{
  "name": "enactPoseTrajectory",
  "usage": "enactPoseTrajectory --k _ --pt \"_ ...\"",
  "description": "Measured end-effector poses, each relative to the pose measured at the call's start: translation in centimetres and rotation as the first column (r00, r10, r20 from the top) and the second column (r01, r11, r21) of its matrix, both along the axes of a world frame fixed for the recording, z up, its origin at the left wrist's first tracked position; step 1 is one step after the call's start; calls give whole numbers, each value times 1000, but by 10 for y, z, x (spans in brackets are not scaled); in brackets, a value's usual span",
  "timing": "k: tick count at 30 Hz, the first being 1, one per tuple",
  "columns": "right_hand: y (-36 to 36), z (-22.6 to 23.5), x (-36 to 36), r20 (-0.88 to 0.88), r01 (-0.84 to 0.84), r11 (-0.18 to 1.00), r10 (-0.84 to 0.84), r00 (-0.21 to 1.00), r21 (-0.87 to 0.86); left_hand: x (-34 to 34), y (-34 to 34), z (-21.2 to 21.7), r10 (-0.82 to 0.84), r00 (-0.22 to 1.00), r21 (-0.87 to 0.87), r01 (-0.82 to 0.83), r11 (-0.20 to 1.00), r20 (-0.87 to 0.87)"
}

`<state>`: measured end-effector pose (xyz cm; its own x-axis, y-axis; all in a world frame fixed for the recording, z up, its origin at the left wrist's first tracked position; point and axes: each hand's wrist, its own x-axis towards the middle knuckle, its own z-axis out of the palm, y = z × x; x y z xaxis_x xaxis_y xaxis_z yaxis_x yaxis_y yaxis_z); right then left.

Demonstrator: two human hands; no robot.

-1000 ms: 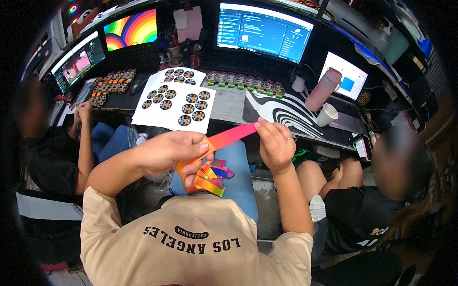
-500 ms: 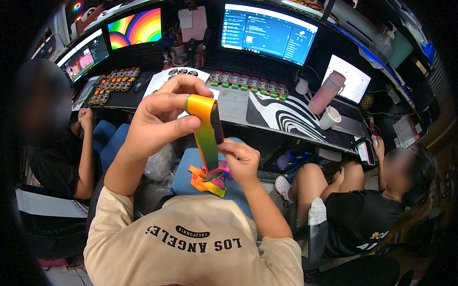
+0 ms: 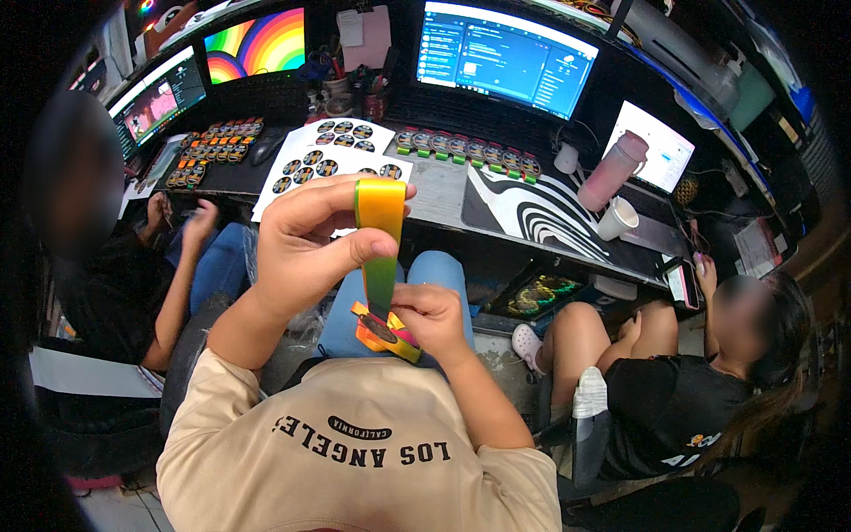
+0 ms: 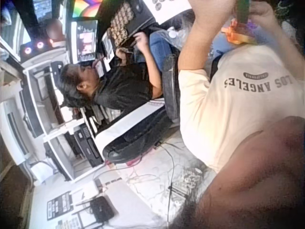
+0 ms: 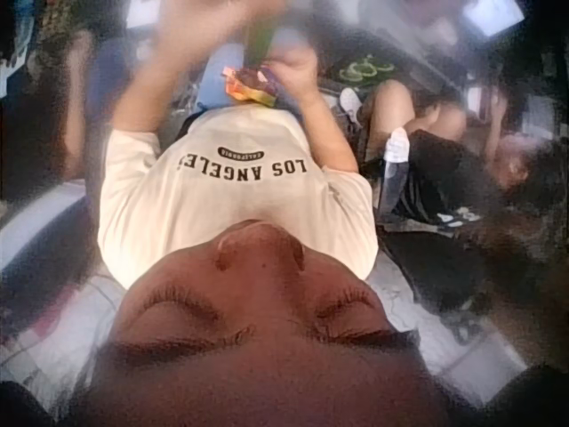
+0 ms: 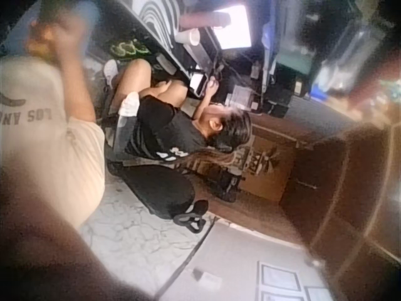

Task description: The person repeatedly picks a circular sticker, places it on a small cylindrical object, and wraps a colorful ribbon around it to form a keychain. They place each finished keychain on the desk and continue the cycle with new stickers and ribbons.

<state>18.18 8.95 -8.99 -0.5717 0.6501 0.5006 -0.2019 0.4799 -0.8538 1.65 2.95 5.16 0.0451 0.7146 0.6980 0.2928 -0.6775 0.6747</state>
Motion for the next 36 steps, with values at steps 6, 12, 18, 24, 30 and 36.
enactPoseTrajectory --k 6,12,18,24,30,36 --pt "-4 -6 -4 0 95 991 -95 995 96 8 -3 -2 -12 933 -180 82 980 361" --pt "-5 -12 -5 -22 138 986 -137 990 99 11 3 -4 -108 888 -116 178 977 447" --pt "-6 -13 -8 -50 140 983 -135 990 118 9 5 -6 -178 892 -99 239 966 415" --pt "-8 -16 -7 -52 104 991 -100 994 86 9 9 -11 -197 899 8 211 978 391" --pt "-11 -16 -4 -52 109 986 -103 993 130 12 12 -18 39 962 144 -81 986 272" --pt "-16 -16 -1 -81 66 991 -57 995 114 16 26 -24 247 943 351 -315 882 224"
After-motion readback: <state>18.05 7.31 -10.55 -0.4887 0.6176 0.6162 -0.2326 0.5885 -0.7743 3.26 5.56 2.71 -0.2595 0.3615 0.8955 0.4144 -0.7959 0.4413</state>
